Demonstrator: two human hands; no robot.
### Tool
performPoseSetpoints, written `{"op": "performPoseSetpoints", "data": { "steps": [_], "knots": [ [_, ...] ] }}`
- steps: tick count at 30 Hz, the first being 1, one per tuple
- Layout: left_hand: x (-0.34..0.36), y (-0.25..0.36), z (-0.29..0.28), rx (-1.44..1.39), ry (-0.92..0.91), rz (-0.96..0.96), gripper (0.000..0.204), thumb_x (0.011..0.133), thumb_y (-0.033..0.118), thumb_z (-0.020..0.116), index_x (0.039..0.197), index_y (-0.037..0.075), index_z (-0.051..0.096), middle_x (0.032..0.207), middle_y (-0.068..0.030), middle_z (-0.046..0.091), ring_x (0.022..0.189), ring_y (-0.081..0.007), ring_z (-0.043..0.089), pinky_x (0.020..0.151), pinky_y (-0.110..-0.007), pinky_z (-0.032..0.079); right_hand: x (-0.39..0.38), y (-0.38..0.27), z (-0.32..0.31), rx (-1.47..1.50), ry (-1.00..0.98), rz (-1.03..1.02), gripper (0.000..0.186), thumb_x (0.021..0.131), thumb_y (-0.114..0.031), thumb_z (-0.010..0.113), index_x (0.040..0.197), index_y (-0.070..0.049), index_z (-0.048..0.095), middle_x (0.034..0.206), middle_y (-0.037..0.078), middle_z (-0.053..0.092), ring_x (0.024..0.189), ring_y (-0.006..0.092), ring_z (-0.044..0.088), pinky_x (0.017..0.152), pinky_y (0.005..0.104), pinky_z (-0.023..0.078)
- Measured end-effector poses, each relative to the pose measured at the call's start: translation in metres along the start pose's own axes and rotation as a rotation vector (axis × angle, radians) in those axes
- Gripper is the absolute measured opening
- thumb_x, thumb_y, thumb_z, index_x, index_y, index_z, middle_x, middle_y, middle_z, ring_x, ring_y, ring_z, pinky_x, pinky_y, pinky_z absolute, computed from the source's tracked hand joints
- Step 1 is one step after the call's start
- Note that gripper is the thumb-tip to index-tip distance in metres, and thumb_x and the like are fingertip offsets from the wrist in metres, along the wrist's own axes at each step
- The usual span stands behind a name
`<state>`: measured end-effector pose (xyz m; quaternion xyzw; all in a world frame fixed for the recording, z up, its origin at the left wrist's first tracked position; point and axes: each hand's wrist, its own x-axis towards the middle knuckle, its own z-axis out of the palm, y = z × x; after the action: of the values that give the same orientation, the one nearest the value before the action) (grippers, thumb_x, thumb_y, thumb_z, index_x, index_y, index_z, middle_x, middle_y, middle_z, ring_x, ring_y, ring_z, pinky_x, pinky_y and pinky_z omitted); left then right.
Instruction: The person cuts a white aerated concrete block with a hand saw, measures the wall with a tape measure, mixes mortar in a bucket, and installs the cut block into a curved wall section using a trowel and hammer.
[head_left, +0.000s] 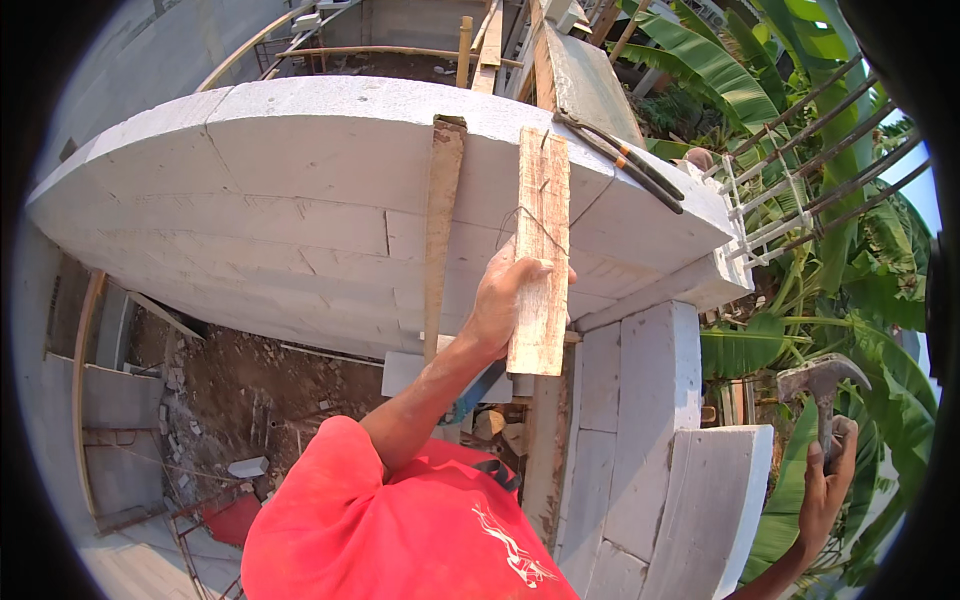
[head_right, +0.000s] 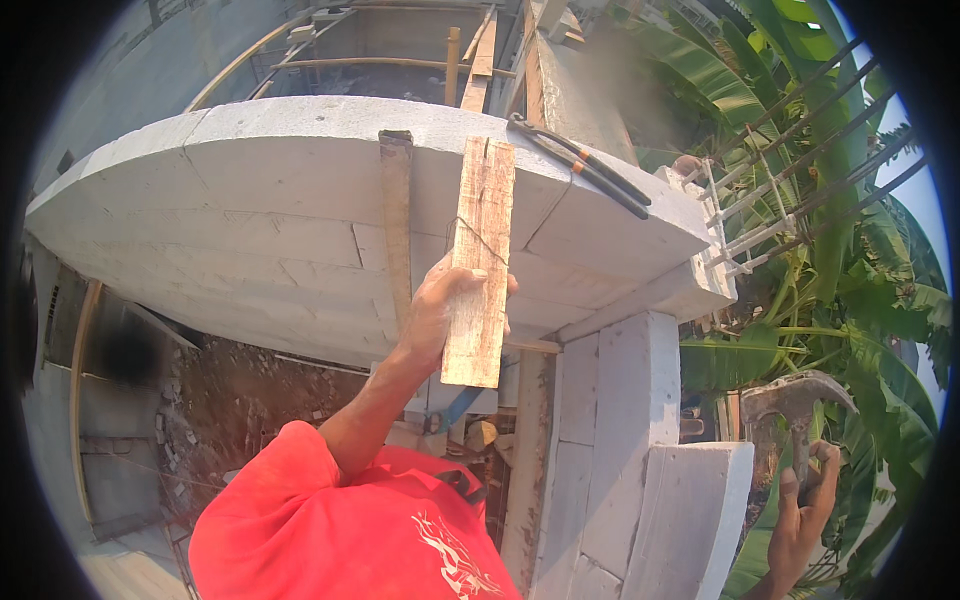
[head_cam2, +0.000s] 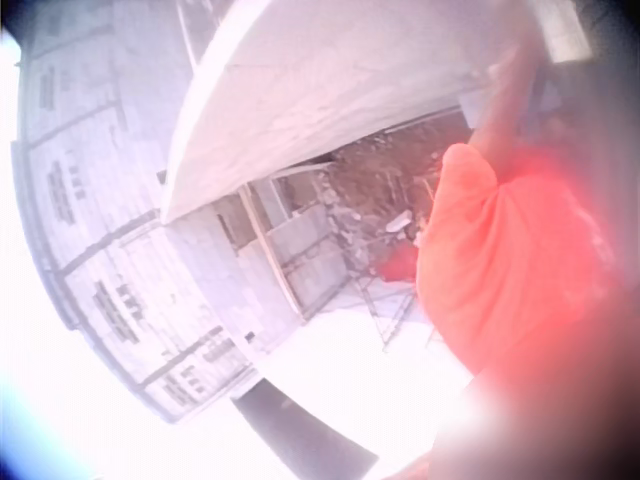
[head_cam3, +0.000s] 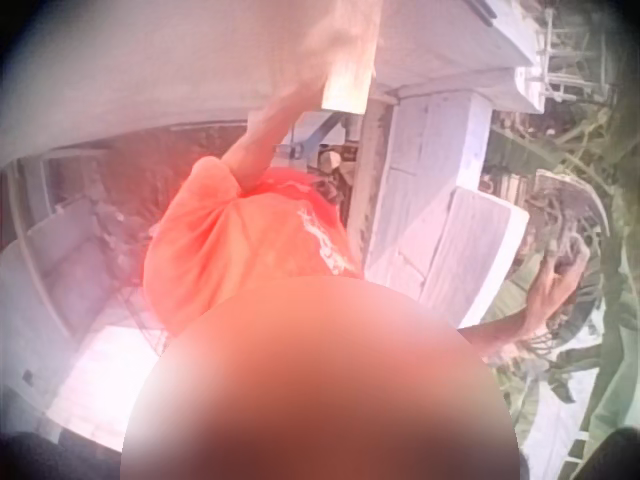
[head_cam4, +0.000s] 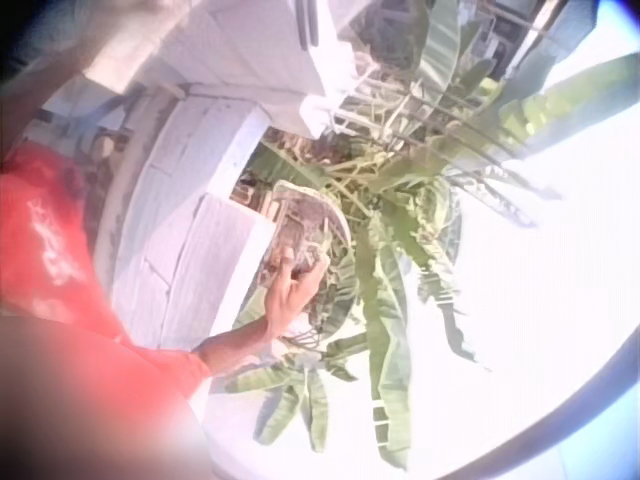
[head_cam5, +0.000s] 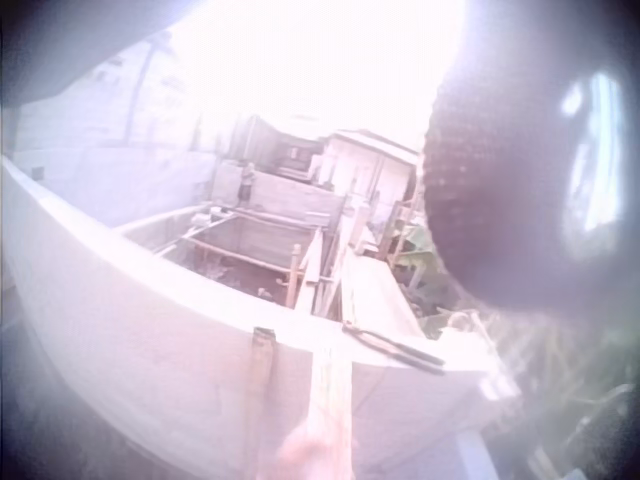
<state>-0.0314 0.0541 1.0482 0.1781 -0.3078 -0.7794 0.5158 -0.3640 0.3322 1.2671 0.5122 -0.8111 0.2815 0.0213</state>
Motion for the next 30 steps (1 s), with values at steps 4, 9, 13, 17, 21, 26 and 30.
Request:
{"op": "performPoseSetpoints", "data": {
  "steps": [4, 9, 13, 17, 21, 26, 30],
  "knots": [
    [0.005, -0.001, 0.002, -0.04, 0.057, -0.043, 0.041, 0.09, 0.017, 0.052, 0.126, -0.003, 0.045, 0.094, -0.0137, 0.06, 0.065, -0.0222, 0.066, 0.056, -0.036, 0.06, 0.074, -0.083, 0.049, 0.215, -0.286, -0.138, 0.038, 0.096, -0.012, 0.062, 0.133, -0.004, 0.054, 0.078, -0.006, 0.049, 0.069, 0.003, 0.037, 0.061, 0.0217, 0.026],
    [0.004, 0.0, 0.005, -0.103, 0.067, -0.038, 0.034, 0.092, 0.015, 0.049, 0.123, 0.0, 0.047, 0.089, -0.0108, 0.057, 0.06, -0.0201, 0.063, 0.052, -0.035, 0.057, 0.133, -0.179, 0.121, 0.083, -0.281, -0.549, 0.037, 0.097, -0.014, 0.062, 0.133, -0.003, 0.062, 0.099, 0.01, 0.072, 0.083, 0.0137, 0.059, 0.081, 0.03, 0.048],
    [0.004, 0.002, 0.005, -0.134, 0.04, -0.059, 0.034, 0.093, 0.015, 0.048, 0.123, 0.0, 0.045, 0.089, -0.0106, 0.057, 0.06, -0.0206, 0.063, 0.052, -0.036, 0.057, 0.167, -0.226, 0.14, -0.039, -0.259, -0.814, 0.044, 0.1, -0.022, 0.064, 0.139, -0.003, 0.06, 0.11, 0.012, 0.074, 0.092, 0.0162, 0.064, 0.089, 0.0323, 0.049],
    [0.006, 0.002, 0.003, -0.135, 0.079, -0.073, 0.036, 0.091, 0.016, 0.052, 0.121, -0.004, 0.047, 0.095, -0.016, 0.062, 0.066, -0.0267, 0.068, 0.056, -0.038, 0.06, 0.179, -0.248, 0.166, 0.19, 0.182, -0.695, 0.043, 0.1, -0.027, 0.065, 0.141, -0.014, 0.061, 0.11, 0.015, 0.074, 0.092, 0.0132, 0.064, 0.086, 0.0345, 0.05],
    [0.005, 0.005, 0.004, -0.101, 0.083, -0.081, 0.036, 0.091, 0.016, 0.051, 0.121, -0.003, 0.048, 0.097, -0.0164, 0.062, 0.068, -0.0268, 0.068, 0.058, -0.04, 0.061, 0.172, -0.245, 0.212, 0.058, 0.048, -0.663, 0.044, 0.1, -0.022, 0.064, 0.144, -0.022, 0.058, 0.111, 0.019, 0.074, 0.09, 0.0187, 0.069, 0.088, 0.0372, 0.052],
    [0.002, 0.012, 0.008, -0.144, 0.095, -0.122, 0.035, 0.091, 0.016, 0.05, 0.121, -0.001, 0.045, 0.092, -0.0134, 0.058, 0.062, -0.0234, 0.065, 0.055, -0.038, 0.06, 0.185, -0.245, 0.191, -0.2, 0.027, -0.817, 0.045, 0.099, -0.019, 0.063, 0.143, -0.022, 0.059, 0.106, 0.02, 0.074, 0.088, 0.0336, 0.071, 0.087, 0.0398, 0.052],
    [0.001, 0.013, 0.009, -0.131, 0.061, -0.1, 0.039, 0.091, 0.017, 0.05, 0.123, -0.005, 0.047, 0.098, -0.018, 0.063, 0.066, -0.028, 0.068, 0.057, -0.04, 0.06, 0.187, -0.255, 0.17, 0.133, 0.417, -0.597, 0.042, 0.101, -0.026, 0.065, 0.141, -0.013, 0.061, 0.089, 0.014, 0.072, 0.072, 0.0125, 0.059, 0.069, 0.0307, 0.049]
  ]
}}
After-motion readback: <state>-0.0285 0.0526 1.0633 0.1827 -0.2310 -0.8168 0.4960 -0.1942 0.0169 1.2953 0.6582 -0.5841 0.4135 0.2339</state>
